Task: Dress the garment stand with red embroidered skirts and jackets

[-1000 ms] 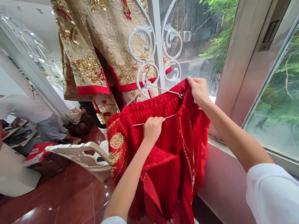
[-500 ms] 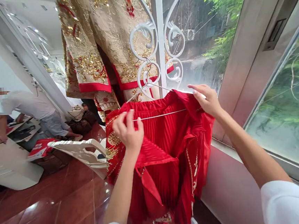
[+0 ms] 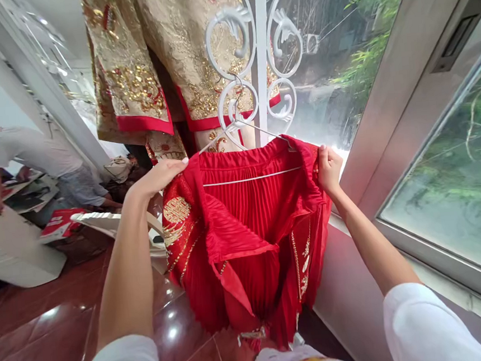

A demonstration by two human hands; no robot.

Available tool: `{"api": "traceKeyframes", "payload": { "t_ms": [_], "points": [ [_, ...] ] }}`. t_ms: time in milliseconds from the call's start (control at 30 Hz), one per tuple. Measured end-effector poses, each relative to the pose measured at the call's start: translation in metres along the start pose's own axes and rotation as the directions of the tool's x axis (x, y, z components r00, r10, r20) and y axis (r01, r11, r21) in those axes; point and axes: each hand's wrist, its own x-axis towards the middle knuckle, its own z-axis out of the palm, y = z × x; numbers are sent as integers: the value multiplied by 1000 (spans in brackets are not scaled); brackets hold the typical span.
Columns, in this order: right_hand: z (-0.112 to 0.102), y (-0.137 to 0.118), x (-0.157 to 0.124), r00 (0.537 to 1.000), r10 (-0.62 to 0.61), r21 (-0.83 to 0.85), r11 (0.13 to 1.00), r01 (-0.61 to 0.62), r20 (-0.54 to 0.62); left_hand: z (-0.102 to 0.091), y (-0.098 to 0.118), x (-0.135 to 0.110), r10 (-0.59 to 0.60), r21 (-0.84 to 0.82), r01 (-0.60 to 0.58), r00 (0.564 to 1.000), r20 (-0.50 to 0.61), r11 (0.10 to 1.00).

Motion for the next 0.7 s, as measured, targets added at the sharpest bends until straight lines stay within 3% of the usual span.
{"api": "traceKeyframes", "payload": {
  "t_ms": [67,100,133,200,233,267,333,367,467,567,700],
  "points": [
    [-5,-5,-9,1000,8,-60,998,-9,-25,-1,2,-3,32,30,-34,999,42,999],
    [-10,-9,-16,998,-9,-94,996,3,-57,2,4,-11,83,93,-79,996,-41,993],
    [-17,-14,-26,994,-35,-128,992,22,-102,8,4,-24,157,177,-121,967,-199,977],
    [-30,-24,-55,977,-81,-172,984,47,-196,30,2,-63,287,344,-116,816,-502,932],
    [-35,-29,-73,973,-83,-170,984,46,-217,46,-2,-86,271,351,-59,757,-595,934],
    [-39,-33,-91,976,-58,-148,989,27,-209,64,-7,-111,218,313,-9,737,-640,950],
    [-42,-36,-124,991,40,-88,995,-51,-124,103,-21,-154,60,197,94,753,-655,976],
    [-40,-37,-136,992,100,-69,992,-105,-73,121,-29,-171,-28,153,156,786,-618,976],
    [-31,-36,-153,961,265,-63,963,-261,74,156,-48,-195,-226,102,301,865,-448,948],
    [-24,-38,-155,928,334,-49,943,-330,163,158,-53,-197,-288,81,330,900,-326,941],
    [-32,-39,-153,919,324,23,941,-338,224,132,-48,-197,-274,22,291,920,-279,956]
  ]
}}
